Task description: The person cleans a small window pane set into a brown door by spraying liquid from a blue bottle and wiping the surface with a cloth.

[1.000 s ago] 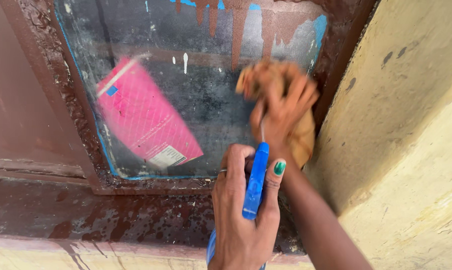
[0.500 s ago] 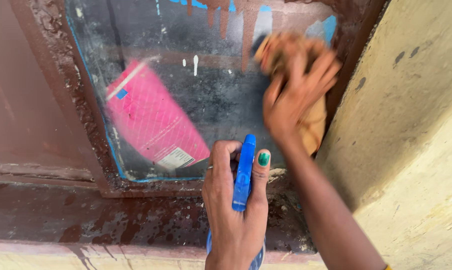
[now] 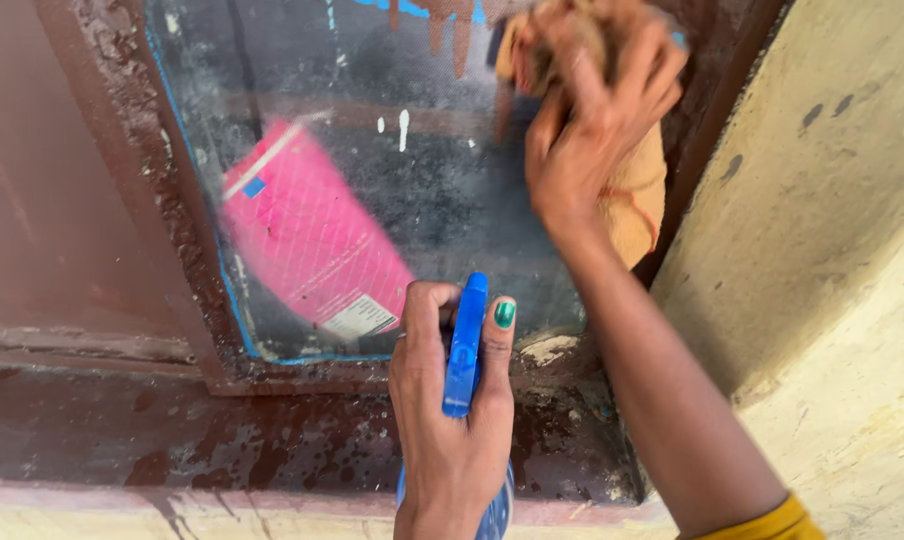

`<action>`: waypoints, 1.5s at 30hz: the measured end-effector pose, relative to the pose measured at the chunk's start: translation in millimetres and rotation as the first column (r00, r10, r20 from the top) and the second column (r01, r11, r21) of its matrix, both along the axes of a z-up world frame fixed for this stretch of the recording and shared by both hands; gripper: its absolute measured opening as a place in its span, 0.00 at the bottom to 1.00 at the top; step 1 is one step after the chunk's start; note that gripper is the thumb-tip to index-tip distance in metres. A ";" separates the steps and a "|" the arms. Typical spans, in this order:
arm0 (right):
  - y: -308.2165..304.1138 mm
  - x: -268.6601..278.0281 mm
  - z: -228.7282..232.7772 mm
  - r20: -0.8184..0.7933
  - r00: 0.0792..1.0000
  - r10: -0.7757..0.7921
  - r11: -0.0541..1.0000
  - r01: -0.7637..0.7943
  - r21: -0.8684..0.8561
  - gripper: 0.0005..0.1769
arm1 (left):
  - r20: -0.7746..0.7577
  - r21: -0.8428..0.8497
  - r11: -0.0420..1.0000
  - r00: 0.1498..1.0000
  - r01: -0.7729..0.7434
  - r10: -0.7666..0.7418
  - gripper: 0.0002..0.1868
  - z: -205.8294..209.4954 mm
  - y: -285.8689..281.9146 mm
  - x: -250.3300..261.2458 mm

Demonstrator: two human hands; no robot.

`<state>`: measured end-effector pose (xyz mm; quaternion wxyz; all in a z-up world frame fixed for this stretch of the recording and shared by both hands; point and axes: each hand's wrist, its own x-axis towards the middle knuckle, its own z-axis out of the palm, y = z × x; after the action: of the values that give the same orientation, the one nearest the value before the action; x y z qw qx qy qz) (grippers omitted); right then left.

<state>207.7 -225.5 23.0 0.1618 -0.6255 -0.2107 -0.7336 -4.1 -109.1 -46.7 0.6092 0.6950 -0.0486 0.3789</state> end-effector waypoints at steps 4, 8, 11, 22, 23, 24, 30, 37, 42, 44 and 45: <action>26.4 -11.5 -53.6 -0.002 1.000 0.016 0.964 -0.016 -0.264 0.15 | 0.095 0.057 0.998 0.995 -0.013 0.008 0.16 -0.5 9.2 3.2; 0.3 -24.3 -47.4 -0.018 0.999 -0.035 0.821 0.019 -0.571 0.20 | 0.142 0.038 0.999 0.990 -0.011 0.006 0.16 2.8 7.6 1.2; -20.4 -16.0 4.1 -0.022 0.999 -0.044 0.944 0.034 -0.329 0.23 | -0.083 -0.018 0.995 0.991 0.100 -0.101 0.15 8.2 0.9 0.5; -5.9 -42.7 -91.3 -0.143 0.990 -0.011 0.999 0.016 0.033 0.26 | 0.003 0.056 0.991 0.992 0.123 -0.123 0.17 8.7 -9.1 -13.0; -6.8 -44.6 -88.8 -0.185 0.983 0.014 1.000 -0.012 0.013 0.27 | -0.019 0.073 0.991 0.994 0.108 -0.107 0.17 9.6 -10.0 -10.8; -17.1 -41.9 -73.4 -0.141 0.990 0.028 0.997 -0.036 -0.061 0.25 | -0.014 0.073 0.991 0.994 0.109 -0.108 0.17 10.6 -12.7 -8.8; -37.6 -21.8 -9.5 -0.049 0.999 0.009 1.000 -0.010 -0.027 0.27 | 0.139 0.128 0.990 0.987 0.057 -0.075 0.16 8.6 -26.5 -11.1; -1.6 -85.0 -100.3 -0.222 0.974 0.040 0.996 -0.057 -0.072 0.22 | 0.071 0.135 0.979 0.984 0.155 -0.166 0.15 11.8 -32.0 -16.2; -27.3 -60.7 -53.2 -0.178 0.979 0.094 0.983 -0.120 -0.139 0.25 | 0.169 0.201 0.977 0.980 0.070 -0.106 0.16 16.1 -38.4 -22.2; -29.9 -41.2 -31.5 -0.121 0.990 0.077 0.993 -0.087 -0.075 0.28 | 0.149 0.172 0.984 0.986 0.052 -0.079 0.16 17.5 -38.8 -21.3; -31.5 -36.9 -28.5 -0.115 0.990 0.079 0.996 -0.083 -0.025 0.30 | 0.147 0.172 0.984 0.986 0.049 -0.075 0.16 17.3 -37.5 -21.2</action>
<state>170.8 -256.9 -5.5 0.1939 -0.6597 -0.2372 -0.6863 -25.3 -146.6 -29.4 0.5545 0.7108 -0.1483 0.4065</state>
